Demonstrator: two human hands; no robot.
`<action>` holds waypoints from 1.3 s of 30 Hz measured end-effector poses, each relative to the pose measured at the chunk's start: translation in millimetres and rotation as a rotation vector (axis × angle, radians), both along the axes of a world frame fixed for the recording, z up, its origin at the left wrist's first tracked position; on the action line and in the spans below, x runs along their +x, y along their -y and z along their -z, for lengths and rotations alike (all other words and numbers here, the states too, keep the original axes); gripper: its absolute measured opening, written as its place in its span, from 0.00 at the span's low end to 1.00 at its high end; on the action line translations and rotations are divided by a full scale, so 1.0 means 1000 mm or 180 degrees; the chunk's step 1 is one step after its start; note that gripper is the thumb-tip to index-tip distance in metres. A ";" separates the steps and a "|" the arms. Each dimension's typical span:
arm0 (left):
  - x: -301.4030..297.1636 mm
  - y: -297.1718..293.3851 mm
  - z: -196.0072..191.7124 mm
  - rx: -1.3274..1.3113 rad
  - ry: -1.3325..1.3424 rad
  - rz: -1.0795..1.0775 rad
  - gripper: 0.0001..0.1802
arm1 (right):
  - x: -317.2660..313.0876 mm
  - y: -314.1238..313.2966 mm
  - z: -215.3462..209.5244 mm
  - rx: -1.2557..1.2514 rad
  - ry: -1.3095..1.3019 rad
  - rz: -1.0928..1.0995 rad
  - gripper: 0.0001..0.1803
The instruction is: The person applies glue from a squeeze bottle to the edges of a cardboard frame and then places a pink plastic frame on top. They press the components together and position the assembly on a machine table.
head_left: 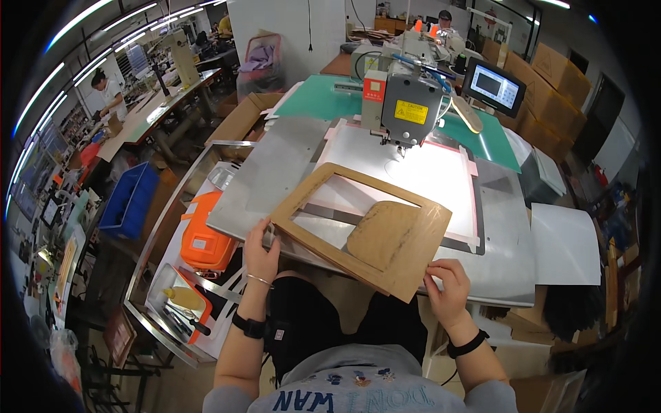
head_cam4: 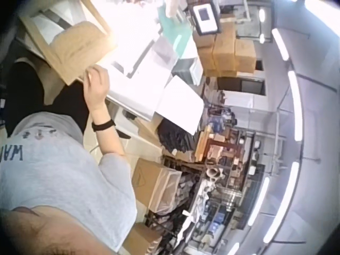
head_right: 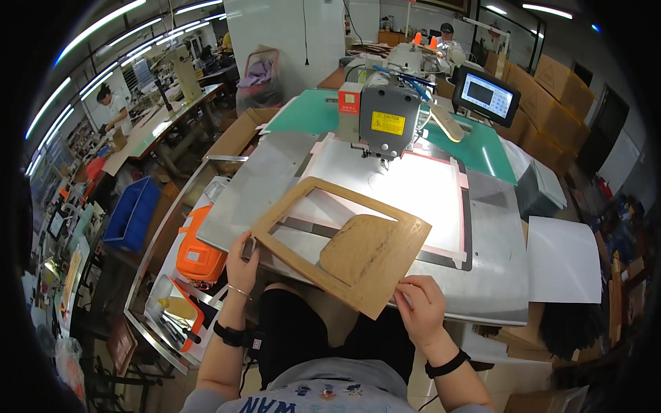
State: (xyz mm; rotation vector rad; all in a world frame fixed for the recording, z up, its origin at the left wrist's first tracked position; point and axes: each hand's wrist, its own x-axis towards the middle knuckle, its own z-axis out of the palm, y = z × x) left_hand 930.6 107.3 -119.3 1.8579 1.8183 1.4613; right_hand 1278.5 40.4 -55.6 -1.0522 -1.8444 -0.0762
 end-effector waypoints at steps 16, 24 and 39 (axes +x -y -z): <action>0.039 -0.043 -0.064 0.0916 0.1803 0.0497 0.22 | -0.009 -0.019 -0.141 0.0658 -0.0703 0.0336 0.07; 0.033 -0.001 -0.158 0.1166 0.0075 -0.0224 0.16 | 0.030 -0.009 -0.107 -0.0623 -0.2376 0.0005 0.07; 0.064 -0.005 -0.147 0.0617 -0.0286 0.0173 0.09 | 0.046 0.005 -0.029 -0.0806 -0.1910 0.0881 0.08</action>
